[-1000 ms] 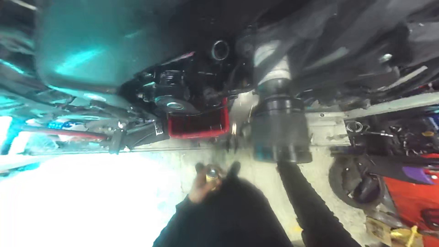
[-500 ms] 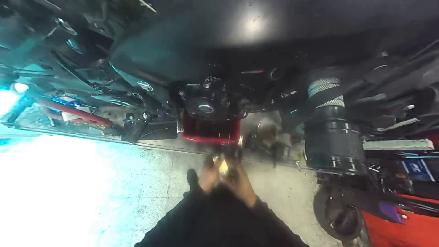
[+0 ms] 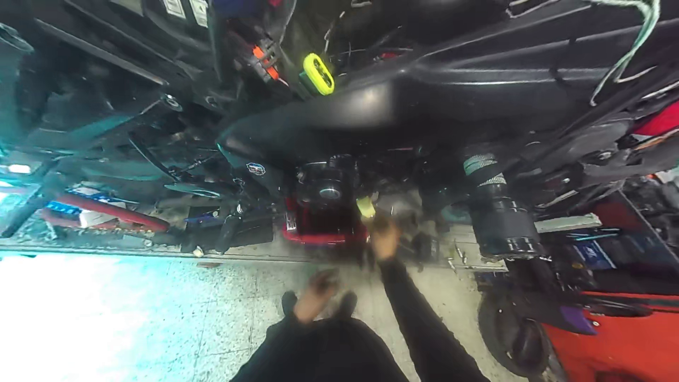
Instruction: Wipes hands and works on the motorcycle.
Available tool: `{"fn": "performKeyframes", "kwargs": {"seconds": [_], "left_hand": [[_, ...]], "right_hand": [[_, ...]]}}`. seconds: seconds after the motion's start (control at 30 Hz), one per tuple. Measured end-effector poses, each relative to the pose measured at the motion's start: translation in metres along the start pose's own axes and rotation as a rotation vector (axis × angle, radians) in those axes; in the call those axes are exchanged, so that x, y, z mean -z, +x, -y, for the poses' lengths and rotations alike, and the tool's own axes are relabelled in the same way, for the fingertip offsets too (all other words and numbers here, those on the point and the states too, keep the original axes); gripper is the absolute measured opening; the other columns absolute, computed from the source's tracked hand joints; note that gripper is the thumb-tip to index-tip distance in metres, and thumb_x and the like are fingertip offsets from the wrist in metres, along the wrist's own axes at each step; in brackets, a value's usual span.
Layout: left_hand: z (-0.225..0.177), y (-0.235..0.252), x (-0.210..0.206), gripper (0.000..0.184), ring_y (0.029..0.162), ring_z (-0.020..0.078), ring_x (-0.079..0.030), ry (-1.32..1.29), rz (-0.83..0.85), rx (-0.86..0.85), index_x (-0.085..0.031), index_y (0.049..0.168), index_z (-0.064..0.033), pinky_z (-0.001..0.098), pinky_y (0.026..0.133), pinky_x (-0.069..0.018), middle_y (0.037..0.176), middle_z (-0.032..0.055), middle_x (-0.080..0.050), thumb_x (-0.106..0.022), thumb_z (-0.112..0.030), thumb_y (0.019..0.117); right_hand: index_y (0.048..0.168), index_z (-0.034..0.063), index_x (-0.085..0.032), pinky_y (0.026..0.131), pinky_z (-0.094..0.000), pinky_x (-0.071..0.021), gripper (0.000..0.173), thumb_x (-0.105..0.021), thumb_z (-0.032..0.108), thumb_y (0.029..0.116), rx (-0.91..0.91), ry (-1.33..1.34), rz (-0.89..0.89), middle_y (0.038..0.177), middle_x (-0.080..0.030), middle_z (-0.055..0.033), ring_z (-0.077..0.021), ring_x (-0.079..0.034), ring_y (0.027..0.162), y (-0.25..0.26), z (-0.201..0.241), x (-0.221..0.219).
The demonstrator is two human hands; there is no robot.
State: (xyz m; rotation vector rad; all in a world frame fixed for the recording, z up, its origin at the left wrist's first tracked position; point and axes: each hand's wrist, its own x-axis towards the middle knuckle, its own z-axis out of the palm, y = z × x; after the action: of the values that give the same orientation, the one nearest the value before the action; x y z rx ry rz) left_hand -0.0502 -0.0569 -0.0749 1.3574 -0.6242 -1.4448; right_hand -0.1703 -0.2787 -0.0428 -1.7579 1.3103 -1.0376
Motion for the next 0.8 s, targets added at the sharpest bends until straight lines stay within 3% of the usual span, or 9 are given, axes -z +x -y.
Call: {"fn": "performKeyframes", "kwargs": {"seconds": [0.1, 0.23, 0.3, 0.37, 0.47, 0.6, 0.7, 0.8], "left_hand": [[0.048, -0.036, 0.051, 0.04, 0.105, 0.024, -0.073, 0.048, -0.07, 0.164, -0.063, 0.134, -0.0036, 0.0436, 0.092, -0.0619, 0.124, 0.0129, -0.071, -0.067, -0.022, 0.0992], [0.103, -0.085, 0.103, 0.031, 0.105, 0.0179, -0.073, 0.107, -0.224, 0.222, -0.07, 0.125, -0.005, 0.0402, 0.098, -0.0593, 0.115, 0.0083, -0.075, -0.064, -0.022, 0.0999], [0.111, -0.098, 0.122, 0.03, 0.104, 0.0213, -0.074, 0.078, -0.295, 0.235, -0.07, 0.123, -0.0043, 0.043, 0.093, -0.0615, 0.117, 0.01, -0.074, -0.065, -0.021, 0.099], [0.114, -0.104, 0.138, 0.028, 0.102, 0.0266, -0.074, 0.002, -0.357, 0.233, -0.07, 0.122, -0.003, 0.0467, 0.089, -0.0632, 0.119, 0.0129, -0.073, -0.063, -0.018, 0.0994], [0.106, -0.114, 0.151, 0.028, 0.1, 0.0303, -0.073, -0.089, -0.432, 0.204, -0.068, 0.123, -0.0007, 0.0475, 0.086, -0.0629, 0.118, 0.0163, -0.073, -0.061, -0.014, 0.0991], [0.109, -0.126, 0.163, 0.03, 0.102, 0.0309, -0.073, -0.103, -0.428, 0.174, -0.067, 0.125, 0.0006, 0.0479, 0.088, -0.0619, 0.121, 0.0175, -0.072, -0.061, -0.015, 0.0994], [0.113, -0.128, 0.168, 0.029, 0.103, 0.0291, -0.073, -0.098, -0.448, 0.215, -0.066, 0.125, 0.001, 0.0462, 0.089, -0.0619, 0.12, 0.0167, -0.073, -0.059, -0.014, 0.1014], [0.108, -0.121, 0.166, 0.026, 0.099, 0.0287, -0.075, -0.114, -0.497, 0.239, -0.067, 0.121, 0.0021, 0.0457, 0.087, -0.0626, 0.115, 0.0171, -0.074, -0.058, -0.014, 0.1022]], "right_hand": [[0.113, 0.0031, -0.07, 0.081, -0.0332, -0.0653, 0.046, -0.089, 0.029, 0.0806, 0.02, -0.091, -0.045, 0.095, -0.078, -0.004, -0.011, -0.076, 0.084, 0.008, 0.006, -0.009], [0.109, 0.0036, -0.072, 0.084, -0.0359, -0.0641, 0.042, -0.085, 0.033, 0.0838, 0.071, -0.272, -0.045, 0.097, -0.078, -0.005, -0.0133, -0.076, 0.087, 0.032, 0.006, -0.018], [0.108, 0.0019, -0.073, 0.084, -0.0402, -0.0618, 0.036, -0.081, 0.029, 0.0862, 0.065, -0.361, -0.06, 0.095, -0.077, -0.0081, -0.0178, -0.075, 0.086, 0.046, 0.011, -0.02], [0.104, 0.0019, -0.073, 0.081, -0.0424, -0.061, 0.039, -0.082, 0.035, 0.0846, 0.053, -0.385, -0.122, 0.089, -0.076, -0.0078, -0.0186, -0.073, 0.081, 0.053, 0.01, -0.024], [0.1, 0.0013, -0.074, 0.076, -0.0401, -0.0613, 0.041, -0.084, 0.036, 0.0816, 0.053, -0.336, -0.204, 0.085, -0.074, -0.007, -0.0166, -0.072, 0.076, 0.053, 0.0, -0.029], [0.115, -0.0006, -0.071, 0.083, -0.0354, -0.0623, 0.043, -0.084, 0.026, 0.0836, 0.023, -0.242, -0.215, 0.094, -0.077, -0.0077, -0.0138, -0.074, 0.084, 0.041, 0.006, -0.039], [0.126, -0.0022, -0.064, 0.079, -0.0334, -0.064, 0.053, -0.083, 0.023, 0.0834, -0.008, -0.247, -0.302, 0.099, -0.076, -0.007, -0.0128, -0.074, 0.083, 0.025, 0.024, -0.062], [0.13, -0.0018, -0.062, 0.077, -0.0311, -0.0629, 0.054, -0.082, 0.017, 0.0829, -0.02, -0.173, -0.409, 0.102, -0.075, -0.0083, -0.012, -0.073, 0.082, 0.021, 0.021, -0.079]]}}
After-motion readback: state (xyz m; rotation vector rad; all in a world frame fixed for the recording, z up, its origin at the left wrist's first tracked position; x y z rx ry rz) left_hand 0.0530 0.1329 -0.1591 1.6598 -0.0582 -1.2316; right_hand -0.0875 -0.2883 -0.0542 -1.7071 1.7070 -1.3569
